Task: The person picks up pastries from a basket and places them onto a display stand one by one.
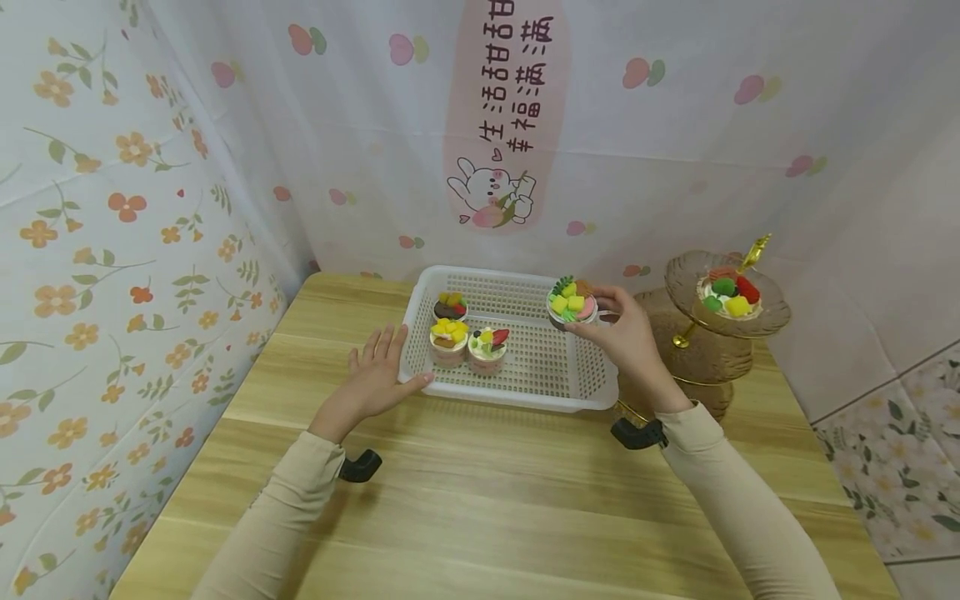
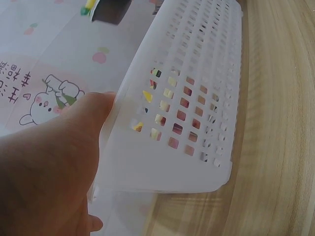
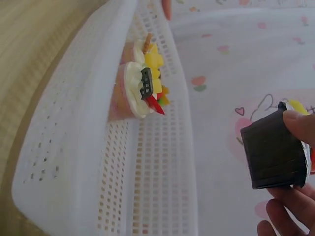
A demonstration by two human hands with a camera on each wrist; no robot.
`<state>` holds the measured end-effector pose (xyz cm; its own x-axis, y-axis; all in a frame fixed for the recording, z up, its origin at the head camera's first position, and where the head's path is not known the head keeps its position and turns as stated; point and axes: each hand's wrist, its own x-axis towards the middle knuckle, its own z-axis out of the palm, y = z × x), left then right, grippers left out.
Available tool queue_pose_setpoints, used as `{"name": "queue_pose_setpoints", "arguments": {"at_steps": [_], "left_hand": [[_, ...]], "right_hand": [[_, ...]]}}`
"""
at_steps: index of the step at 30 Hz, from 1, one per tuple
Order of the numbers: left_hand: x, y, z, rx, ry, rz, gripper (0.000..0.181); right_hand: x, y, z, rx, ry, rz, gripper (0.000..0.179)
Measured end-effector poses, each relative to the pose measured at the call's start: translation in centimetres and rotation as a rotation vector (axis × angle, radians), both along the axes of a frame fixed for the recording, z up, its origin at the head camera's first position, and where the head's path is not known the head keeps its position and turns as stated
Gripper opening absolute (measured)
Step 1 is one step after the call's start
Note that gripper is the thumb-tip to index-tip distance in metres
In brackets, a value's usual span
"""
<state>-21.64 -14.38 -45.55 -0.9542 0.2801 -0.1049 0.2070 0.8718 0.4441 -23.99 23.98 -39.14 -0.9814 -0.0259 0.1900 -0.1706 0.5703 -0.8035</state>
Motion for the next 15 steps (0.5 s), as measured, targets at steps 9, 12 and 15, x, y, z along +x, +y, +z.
{"name": "queue_pose_setpoints", "arguments": {"at_steps": [9, 12, 15], "left_hand": [[0.0, 0.1, -0.1, 0.009, 0.0, 0.003, 0.102], [0.0, 0.2, 0.0, 0.012, -0.001, 0.005, 0.101], [0.0, 0.2, 0.0, 0.012, 0.0, 0.005, 0.101]], "right_hand": [[4.0, 2.6, 0.1, 0.085, 0.08, -0.175, 0.072], [5.0, 3.4, 0.0, 0.086, 0.088, -0.24, 0.07], [5.7, 4.2, -0.2, 0.086, 0.079, -0.294, 0.072]]}}
